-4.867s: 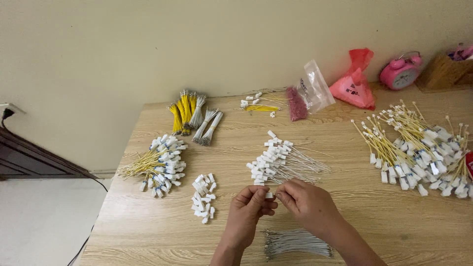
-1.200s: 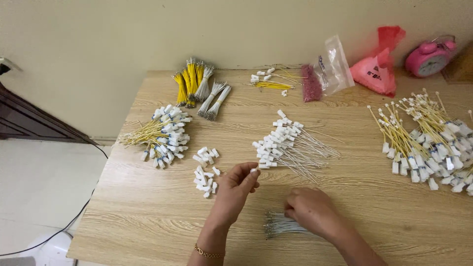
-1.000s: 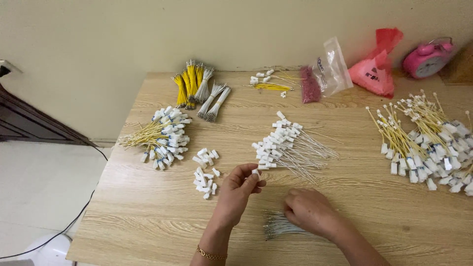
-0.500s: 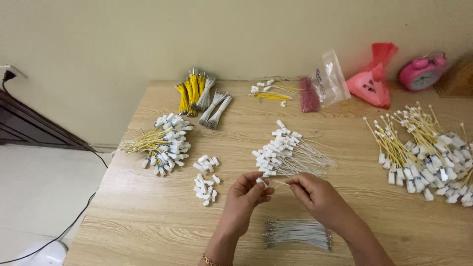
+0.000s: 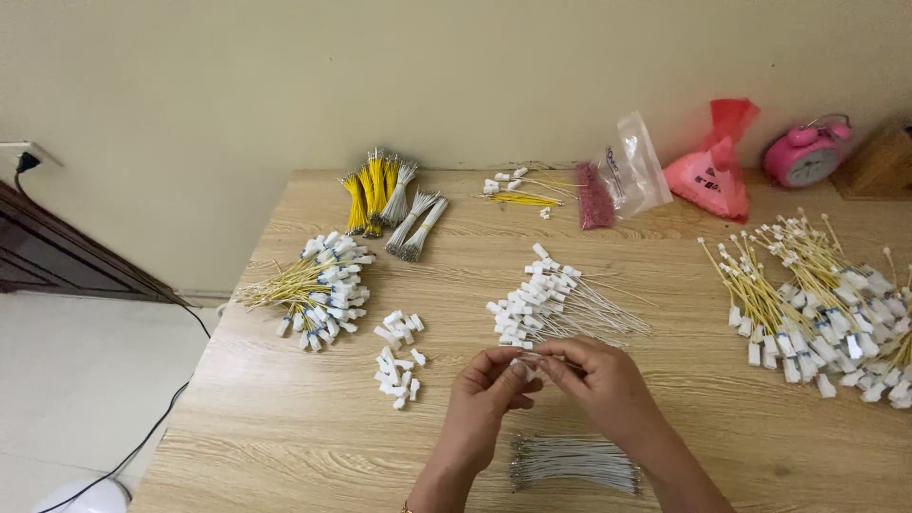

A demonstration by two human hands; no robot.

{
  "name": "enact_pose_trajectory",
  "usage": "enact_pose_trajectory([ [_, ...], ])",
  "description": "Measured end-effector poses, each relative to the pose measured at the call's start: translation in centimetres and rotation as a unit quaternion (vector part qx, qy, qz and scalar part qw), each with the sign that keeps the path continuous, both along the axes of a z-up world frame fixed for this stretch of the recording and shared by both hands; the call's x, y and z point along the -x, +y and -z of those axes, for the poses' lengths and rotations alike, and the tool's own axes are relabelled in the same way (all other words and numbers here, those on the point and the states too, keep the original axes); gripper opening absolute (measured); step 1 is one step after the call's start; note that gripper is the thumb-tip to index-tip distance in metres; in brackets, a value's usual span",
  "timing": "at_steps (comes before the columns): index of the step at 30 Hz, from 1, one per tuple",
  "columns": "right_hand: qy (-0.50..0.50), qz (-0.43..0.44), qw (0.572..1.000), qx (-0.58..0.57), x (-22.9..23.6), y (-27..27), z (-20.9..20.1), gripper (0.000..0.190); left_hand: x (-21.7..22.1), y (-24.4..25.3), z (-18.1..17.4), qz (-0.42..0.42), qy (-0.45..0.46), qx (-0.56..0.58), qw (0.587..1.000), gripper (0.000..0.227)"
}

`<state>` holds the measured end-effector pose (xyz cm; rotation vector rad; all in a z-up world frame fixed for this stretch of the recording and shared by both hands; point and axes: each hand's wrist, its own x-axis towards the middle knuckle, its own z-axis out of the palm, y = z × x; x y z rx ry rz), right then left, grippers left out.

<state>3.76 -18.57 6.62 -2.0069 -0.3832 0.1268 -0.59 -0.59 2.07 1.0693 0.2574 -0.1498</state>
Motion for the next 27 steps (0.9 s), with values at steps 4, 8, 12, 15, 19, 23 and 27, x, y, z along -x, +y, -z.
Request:
enact_pose_trajectory([
  [4,0.054,0.048,0.996,0.056,0.3,0.2,-1.4,0.023,-0.4,0.5,0.5,-0.051,0.034,0.086,0.994,0.022],
  [8,0.001,0.036,0.999,0.019,0.2,-0.1,-0.1,0.019,-0.5,0.4,0.7,-0.071,0.038,0.184,0.980,0.023],
  [12,0.015,0.031,0.999,0.034,0.3,0.3,-0.6,0.018,-0.3,0.1,0.0,-0.068,0.029,0.202,0.977,0.021],
  [15,0.013,0.038,0.998,0.050,0.3,0.4,-0.8,0.017,-0.4,0.2,0.2,-0.069,0.037,0.199,0.977,0.019],
  [19,-0.027,0.035,0.996,0.072,0.5,0.2,-0.9,0.017,-0.5,0.2,0.4,-0.074,0.045,0.211,0.974,0.019],
  [23,-0.029,0.035,0.996,0.071,0.7,0.2,-1.3,0.017,-0.5,0.0,0.2,-0.066,0.040,0.218,0.973,0.019],
  [27,0.028,0.042,0.994,0.101,0.8,0.7,-2.1,0.020,-0.5,-0.1,-0.2,-0.064,0.051,0.205,0.975,0.021],
])
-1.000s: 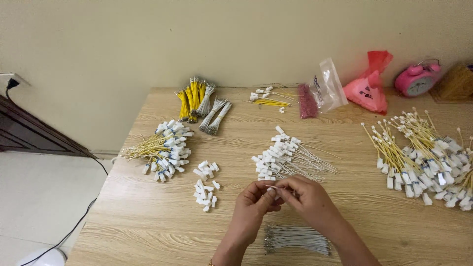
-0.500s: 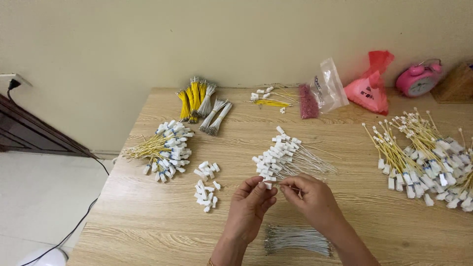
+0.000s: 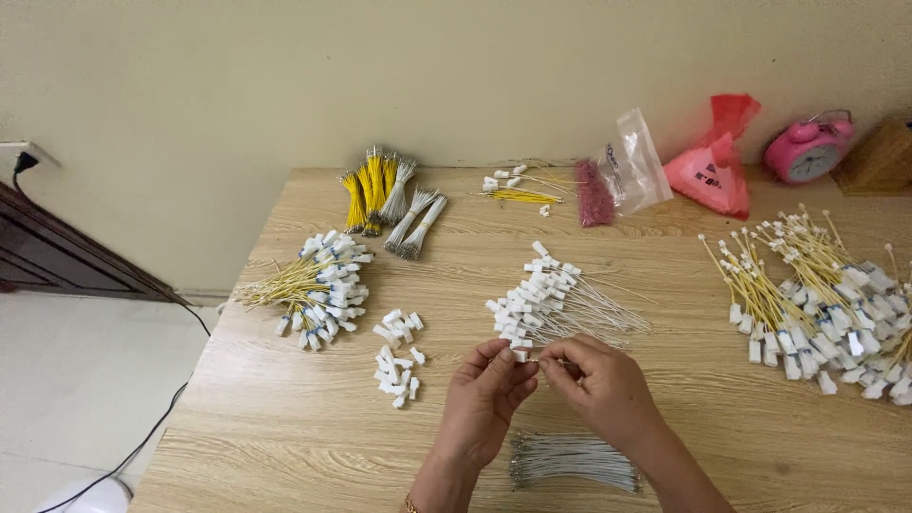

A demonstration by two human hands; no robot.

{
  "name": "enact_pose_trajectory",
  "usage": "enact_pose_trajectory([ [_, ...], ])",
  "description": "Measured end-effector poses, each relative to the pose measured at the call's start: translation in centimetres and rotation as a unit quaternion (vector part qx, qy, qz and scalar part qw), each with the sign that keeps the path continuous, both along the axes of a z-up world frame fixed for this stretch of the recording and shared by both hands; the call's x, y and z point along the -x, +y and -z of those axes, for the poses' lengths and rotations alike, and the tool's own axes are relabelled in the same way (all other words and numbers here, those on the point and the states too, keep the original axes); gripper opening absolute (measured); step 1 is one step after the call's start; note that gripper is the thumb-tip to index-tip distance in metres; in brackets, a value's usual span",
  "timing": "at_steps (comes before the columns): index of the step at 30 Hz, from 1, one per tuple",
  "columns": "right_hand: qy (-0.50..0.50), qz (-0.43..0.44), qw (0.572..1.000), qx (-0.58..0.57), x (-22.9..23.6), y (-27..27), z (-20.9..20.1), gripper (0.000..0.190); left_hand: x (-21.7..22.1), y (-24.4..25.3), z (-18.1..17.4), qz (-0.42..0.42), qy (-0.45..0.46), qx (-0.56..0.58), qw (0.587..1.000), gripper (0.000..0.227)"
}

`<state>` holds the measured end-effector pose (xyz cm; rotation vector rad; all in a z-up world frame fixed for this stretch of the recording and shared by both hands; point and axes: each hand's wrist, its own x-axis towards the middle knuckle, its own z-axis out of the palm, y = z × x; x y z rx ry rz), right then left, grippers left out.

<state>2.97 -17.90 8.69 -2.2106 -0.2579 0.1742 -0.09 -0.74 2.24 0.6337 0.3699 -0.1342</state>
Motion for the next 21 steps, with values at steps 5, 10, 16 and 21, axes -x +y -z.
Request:
enact_pose_trajectory([
  [5,-0.027,-0.020,0.999,-0.030,-0.2,-0.2,1.2,0.016,0.2,-0.1,-0.2,0.013,-0.033,-0.040,0.999,0.019],
  [10,-0.031,-0.054,0.994,-0.090,-0.5,-0.3,2.4,0.018,0.0,0.1,-0.2,0.006,-0.040,-0.049,0.998,0.017],
  [16,-0.070,-0.068,0.993,-0.072,-0.5,-0.1,2.5,0.014,-0.1,0.0,0.5,0.021,-0.049,-0.044,0.998,0.018],
  [21,-0.082,-0.066,0.992,-0.065,-0.6,0.1,2.3,0.013,-0.4,0.0,0.8,0.024,-0.053,-0.082,0.995,0.015],
])
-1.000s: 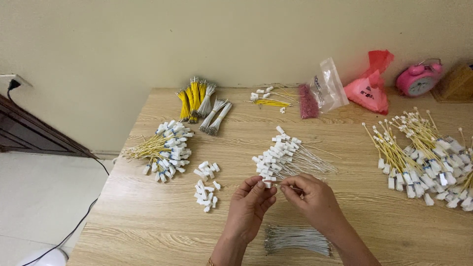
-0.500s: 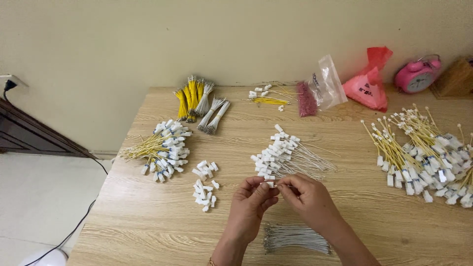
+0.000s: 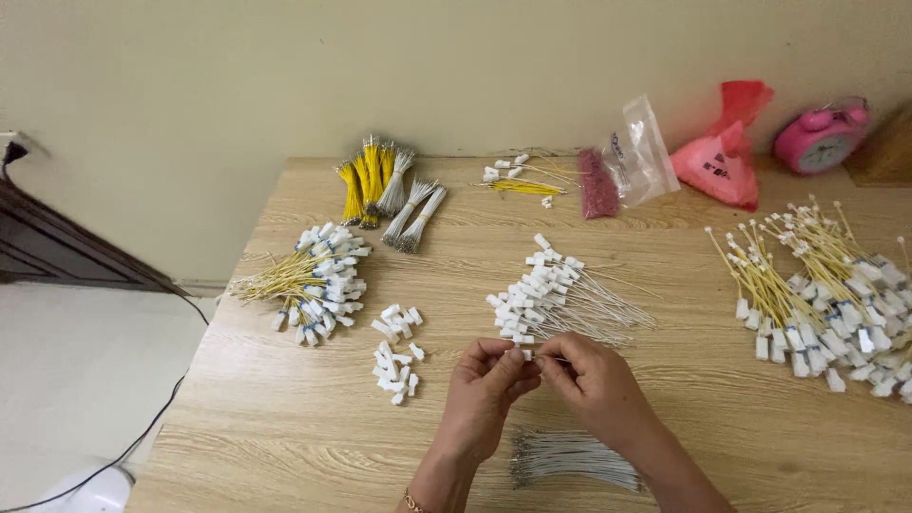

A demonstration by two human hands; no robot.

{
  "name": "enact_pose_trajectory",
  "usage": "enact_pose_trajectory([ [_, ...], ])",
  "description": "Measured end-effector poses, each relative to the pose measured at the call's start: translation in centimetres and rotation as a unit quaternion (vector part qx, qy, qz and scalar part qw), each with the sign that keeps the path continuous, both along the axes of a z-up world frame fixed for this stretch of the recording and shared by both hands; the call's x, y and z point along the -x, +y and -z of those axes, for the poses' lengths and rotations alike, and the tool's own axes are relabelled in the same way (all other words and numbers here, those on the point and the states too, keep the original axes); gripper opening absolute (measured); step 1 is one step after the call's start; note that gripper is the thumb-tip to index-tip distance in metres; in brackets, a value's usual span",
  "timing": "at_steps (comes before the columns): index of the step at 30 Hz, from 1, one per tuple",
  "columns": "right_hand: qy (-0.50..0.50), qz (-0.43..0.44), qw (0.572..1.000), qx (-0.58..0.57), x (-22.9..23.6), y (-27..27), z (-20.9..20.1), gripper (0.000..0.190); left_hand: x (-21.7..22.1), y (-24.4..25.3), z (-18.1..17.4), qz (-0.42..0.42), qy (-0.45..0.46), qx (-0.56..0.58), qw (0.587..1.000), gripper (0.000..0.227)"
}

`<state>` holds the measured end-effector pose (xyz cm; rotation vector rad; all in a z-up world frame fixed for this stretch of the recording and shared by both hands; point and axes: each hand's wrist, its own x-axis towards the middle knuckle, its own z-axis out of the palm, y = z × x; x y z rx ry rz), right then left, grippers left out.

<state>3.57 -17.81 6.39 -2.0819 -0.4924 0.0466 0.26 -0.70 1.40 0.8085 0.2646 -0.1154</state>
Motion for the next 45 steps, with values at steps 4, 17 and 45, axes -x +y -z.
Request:
enact_pose_trajectory([
  [4,0.013,0.009,1.000,0.006,-0.1,0.5,0.6,0.014,-0.2,-0.1,0.5,-0.013,-0.006,-0.009,1.000,0.014],
  [17,-0.208,0.049,0.959,0.188,-4.0,-0.1,6.1,0.020,-6.7,10.2,1.8,-0.053,-0.058,-0.870,0.486,0.049],
  [45,0.092,-0.046,0.989,0.106,-0.2,-2.5,1.2,0.014,-0.2,3.2,2.6,0.009,-0.026,-0.214,0.976,0.021],
])
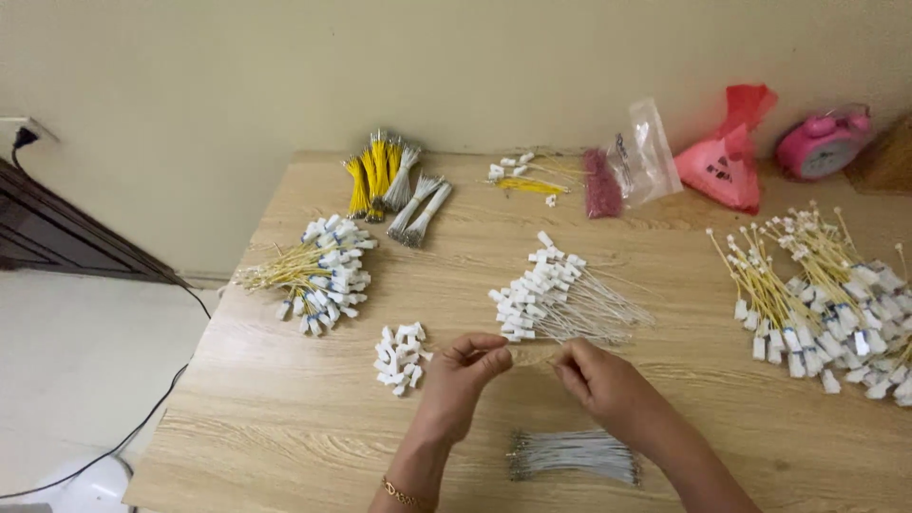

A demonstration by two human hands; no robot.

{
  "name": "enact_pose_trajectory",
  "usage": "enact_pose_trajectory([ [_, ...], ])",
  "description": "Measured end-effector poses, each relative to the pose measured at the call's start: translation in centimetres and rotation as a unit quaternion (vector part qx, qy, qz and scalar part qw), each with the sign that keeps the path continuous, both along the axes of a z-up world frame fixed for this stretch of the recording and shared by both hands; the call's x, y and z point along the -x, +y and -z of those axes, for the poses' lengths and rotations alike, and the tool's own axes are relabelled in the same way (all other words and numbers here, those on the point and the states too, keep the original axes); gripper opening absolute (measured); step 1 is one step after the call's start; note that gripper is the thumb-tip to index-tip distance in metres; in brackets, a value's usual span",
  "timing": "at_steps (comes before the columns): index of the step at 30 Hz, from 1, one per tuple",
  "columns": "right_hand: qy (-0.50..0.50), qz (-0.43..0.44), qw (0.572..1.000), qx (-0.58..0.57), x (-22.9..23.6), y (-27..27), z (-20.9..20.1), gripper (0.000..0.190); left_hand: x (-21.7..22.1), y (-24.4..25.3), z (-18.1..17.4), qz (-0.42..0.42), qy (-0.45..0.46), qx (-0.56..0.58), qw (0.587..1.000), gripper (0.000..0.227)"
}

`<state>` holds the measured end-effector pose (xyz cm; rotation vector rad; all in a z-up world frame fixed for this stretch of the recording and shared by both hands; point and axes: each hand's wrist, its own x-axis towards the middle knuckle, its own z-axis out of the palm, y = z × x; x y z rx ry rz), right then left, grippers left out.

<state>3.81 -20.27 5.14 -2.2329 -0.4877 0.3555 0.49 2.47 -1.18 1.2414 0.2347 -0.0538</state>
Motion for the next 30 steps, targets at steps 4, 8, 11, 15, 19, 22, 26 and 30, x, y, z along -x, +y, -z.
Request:
enact_pose_trajectory([
  [4,-0.061,0.017,0.996,-0.058,0.1,0.9,-0.6,0.016,-0.1,-1.2,-1.8,0.006,0.017,0.082,0.996,0.027],
  [8,-0.023,0.063,0.994,-0.092,0.5,1.8,-1.6,0.021,0.2,-1.7,-2.5,0.016,0.037,0.169,0.985,0.030],
  [11,-0.046,0.061,0.992,-0.102,0.5,1.7,-1.3,0.018,0.2,-1.8,-2.1,0.017,0.044,0.199,0.979,0.029],
  [15,0.005,0.095,0.986,-0.140,0.6,1.9,-2.2,0.014,0.4,-2.2,-2.6,0.027,0.038,0.217,0.975,0.032],
  [19,-0.018,0.088,0.987,-0.136,0.3,1.9,-1.8,0.014,0.7,-2.5,-3.7,0.054,0.042,0.175,0.982,0.037],
  [22,-0.031,0.092,0.993,-0.066,0.5,2.1,-2.7,0.016,0.8,-2.6,-3.8,0.081,0.035,0.113,0.990,0.038],
  [26,-0.050,0.094,0.993,-0.055,0.6,2.1,-2.9,0.018,0.6,-2.5,-4.0,0.059,0.039,0.122,0.990,0.035],
  [30,-0.061,0.088,0.992,-0.072,0.8,2.0,-2.3,0.017,0.4,-2.6,-4.1,-0.007,0.076,0.198,0.977,0.028],
])
